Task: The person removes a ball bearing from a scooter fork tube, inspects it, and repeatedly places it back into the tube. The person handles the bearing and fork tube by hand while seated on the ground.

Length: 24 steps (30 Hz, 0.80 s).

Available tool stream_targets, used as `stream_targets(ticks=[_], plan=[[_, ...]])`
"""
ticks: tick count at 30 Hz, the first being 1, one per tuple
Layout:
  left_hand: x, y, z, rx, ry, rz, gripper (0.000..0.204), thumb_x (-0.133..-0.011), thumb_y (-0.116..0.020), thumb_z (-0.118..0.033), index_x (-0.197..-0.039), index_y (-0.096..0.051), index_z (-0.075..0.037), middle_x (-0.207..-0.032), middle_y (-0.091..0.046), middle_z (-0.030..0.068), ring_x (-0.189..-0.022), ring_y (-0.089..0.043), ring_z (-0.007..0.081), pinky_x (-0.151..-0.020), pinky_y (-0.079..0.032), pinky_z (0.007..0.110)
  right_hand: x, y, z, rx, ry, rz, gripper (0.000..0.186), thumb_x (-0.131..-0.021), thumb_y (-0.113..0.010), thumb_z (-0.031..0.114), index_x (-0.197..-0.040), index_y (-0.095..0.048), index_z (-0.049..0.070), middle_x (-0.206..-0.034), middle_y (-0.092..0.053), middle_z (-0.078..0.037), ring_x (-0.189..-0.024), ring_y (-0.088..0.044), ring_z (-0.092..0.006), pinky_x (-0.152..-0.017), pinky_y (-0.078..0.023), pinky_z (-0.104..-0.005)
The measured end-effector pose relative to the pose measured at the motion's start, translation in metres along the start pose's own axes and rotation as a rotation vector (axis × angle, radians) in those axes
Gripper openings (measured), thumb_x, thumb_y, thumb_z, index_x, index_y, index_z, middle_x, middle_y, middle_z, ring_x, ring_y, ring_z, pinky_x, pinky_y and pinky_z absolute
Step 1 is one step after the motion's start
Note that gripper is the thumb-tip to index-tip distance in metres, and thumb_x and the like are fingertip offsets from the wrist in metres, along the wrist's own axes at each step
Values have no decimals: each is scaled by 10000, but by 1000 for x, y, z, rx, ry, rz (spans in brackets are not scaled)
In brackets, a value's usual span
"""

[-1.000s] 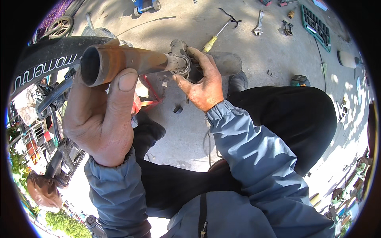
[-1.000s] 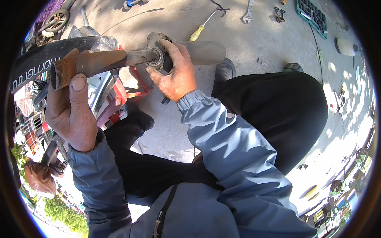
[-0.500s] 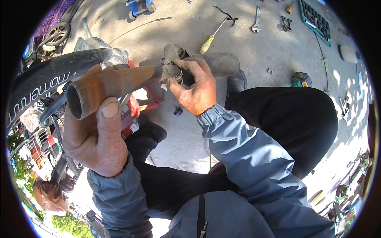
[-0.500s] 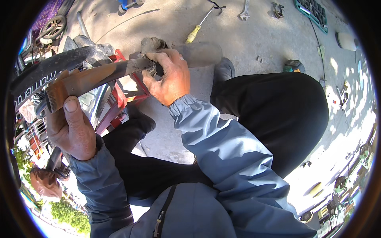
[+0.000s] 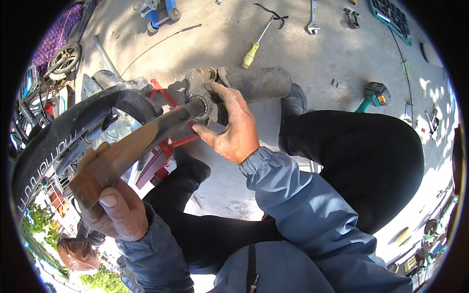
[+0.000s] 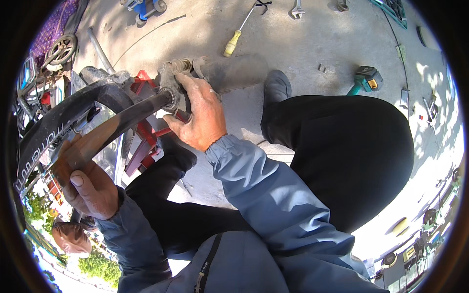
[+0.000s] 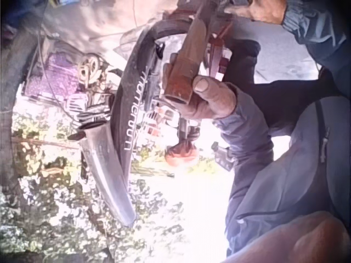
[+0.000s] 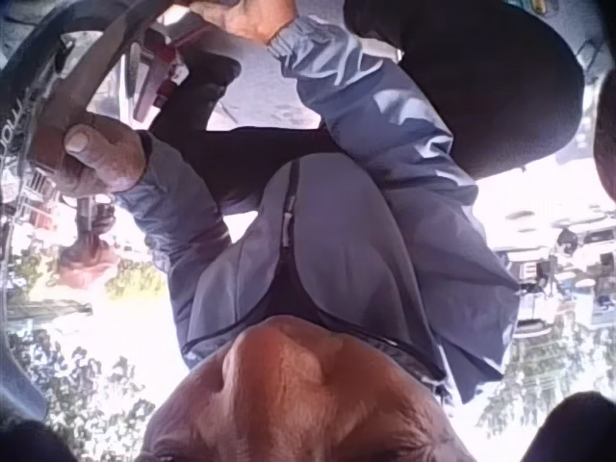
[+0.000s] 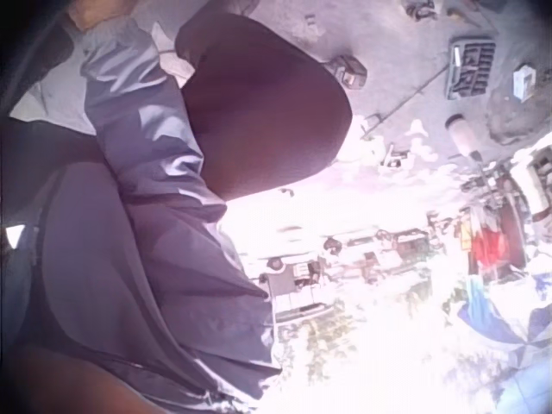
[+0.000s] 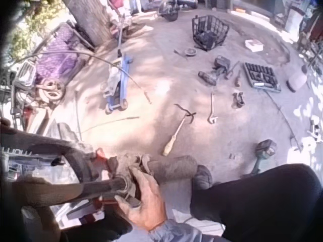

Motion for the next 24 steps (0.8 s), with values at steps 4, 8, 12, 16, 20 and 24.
stream_targets(ticks=[4, 8, 12, 16, 20, 24], plan=[[2, 3, 6, -98, -86, 3, 658, -1008, -490, -532, -1250, -484, 80, -1204, -582, 281, -1053, -629, 382, -930, -520, 482, 4, -6, -6, 2, -73, 3, 761, -688, -866, 158, -1363, -540, 24, -1290, -576, -186, -1188, -565, -404, -1020, -471, -451], [5, 20, 23, 35, -45, -78, 736, -1021, -365, -622, -1253, -527, 57, -1110, -605, 212, -1041, -601, 337, -897, -519, 457, 4, -15, -8, 47, -15, -1, 759, -665, -883, 142, -1343, -565, 20, -1247, -590, -199, -1116, -611, -393, -956, -514, -445], [4, 28, 26, 43, 61, -230, 584, -947, -547, -580, -1252, -594, -84, -1091, -600, 125, -1026, -576, 297, -902, -485, 408, 4, -25, -14, 48, 1, 42, 790, -620, -911, 107, -1332, -578, 21, -1238, -598, -175, -1095, -626, -368, -922, -532, -431], [-5, 18, 21, 77, 55, -289, 455, -869, -666, -439, -1198, -627, -126, -1043, -608, 101, -1011, -566, 272, -913, -450, 398, 0, -28, -15, 33, -1, 24, 738, -591, -922, 89, -1265, -632, 7, -1225, -612, -158, -1063, -639, -352, -895, -548, -417], [-9, 40, 27, 244, -20, -120, 561, -936, -558, -425, -1147, -661, 85, -1083, -646, 267, -1006, -620, 372, -913, -495, 473, -7, -26, -12, 23, -15, 17, 716, -588, -932, 107, -1238, -649, 4, -1221, -625, -155, -1070, -646, -340, -909, -548, -407], [-3, 49, 31, 181, 52, -140, 570, -941, -548, -435, -1189, -646, 69, -1156, -619, 245, -1073, -575, 354, -970, -454, 464, -8, -28, -16, 0, -13, 15, 720, -588, -933, 113, -1237, -645, -6, -1227, -624, -161, -1070, -650, -342, -911, -551, -412]])
Point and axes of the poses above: each hand's wrist, its own x-axis away from the middle knuckle, its own y-axis out of the back of the hand, z = x × y, the point moved 4 cm from there along -x, towards the middle knuckle
